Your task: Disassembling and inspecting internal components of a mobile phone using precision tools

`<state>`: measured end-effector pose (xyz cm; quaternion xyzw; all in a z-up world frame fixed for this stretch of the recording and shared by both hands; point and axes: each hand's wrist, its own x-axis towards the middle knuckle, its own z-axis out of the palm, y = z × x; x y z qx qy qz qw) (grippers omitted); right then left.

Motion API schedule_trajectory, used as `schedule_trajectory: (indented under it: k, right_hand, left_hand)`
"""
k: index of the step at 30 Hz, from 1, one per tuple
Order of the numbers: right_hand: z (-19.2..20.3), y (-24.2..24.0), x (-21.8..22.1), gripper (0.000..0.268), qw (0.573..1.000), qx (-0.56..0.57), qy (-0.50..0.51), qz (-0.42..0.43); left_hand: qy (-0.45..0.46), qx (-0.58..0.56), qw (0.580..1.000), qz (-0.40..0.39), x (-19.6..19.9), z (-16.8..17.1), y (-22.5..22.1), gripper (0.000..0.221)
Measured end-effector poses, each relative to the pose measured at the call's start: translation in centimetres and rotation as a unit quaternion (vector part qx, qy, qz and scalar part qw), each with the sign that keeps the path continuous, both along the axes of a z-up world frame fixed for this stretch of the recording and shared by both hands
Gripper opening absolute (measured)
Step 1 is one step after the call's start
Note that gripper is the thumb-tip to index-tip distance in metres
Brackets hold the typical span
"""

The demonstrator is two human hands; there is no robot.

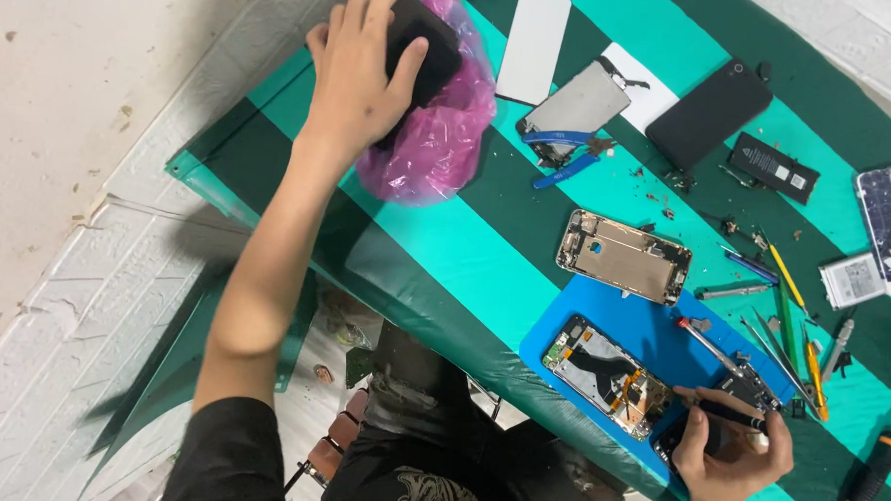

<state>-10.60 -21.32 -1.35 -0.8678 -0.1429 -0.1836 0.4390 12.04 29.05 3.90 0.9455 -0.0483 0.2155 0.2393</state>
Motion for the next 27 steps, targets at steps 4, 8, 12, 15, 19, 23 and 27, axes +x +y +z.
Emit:
schedule_trajectory:
  k: [4, 8, 12, 15, 19, 23, 27]
  right_hand:
    - [-0.2, 0.0, 0.0, 0.065, 1.000, 0.020, 0.008, -0.001]
    - [0.0, 0.0, 0.0, 0.068, 1.000, 0.015, 0.018, 0.000]
    - [0.2, 0.2, 0.3, 0.071, 1.000, 0.016, 0.015, 0.006]
    - [-0.3, -0.5, 0.2, 0.072, 1.000, 0.015, 0.023, 0.015]
    - [-0.5, -0.6, 0.3, 0.070, 1.000, -0.001, 0.006, 0.017]
    - [-0.7, -0.8, 0.3, 0.071, 1.000, -0.007, -0.008, 0.027]
    - [-1.1, -1.1, 0.2, 0.069, 0.998, -0.002, -0.038, 0.047]
  left_hand:
    - [0.054, 0.121, 0.991, 0.022, 5.4, -3.5, 1.5, 0.066]
    - [0.205, 0.109, 0.972, 0.047, 9.0, -4.6, 1.5, 0.096]
    - [0.335, 0.156, 0.924, 0.099, 10.5, -5.3, 0.5, 0.125]
    - [0.311, 0.179, 0.927, 0.109, 11.0, -6.8, 0.2, 0.117]
    - [0.275, 0.217, 0.930, 0.113, 11.3, -7.1, -0.8, 0.113]
    - [0.205, 0.313, 0.918, 0.133, 10.8, -7.6, -1.5, 0.124]
    - [0.195, 0.373, 0.901, 0.111, 9.2, -6.3, -2.4, 0.126]
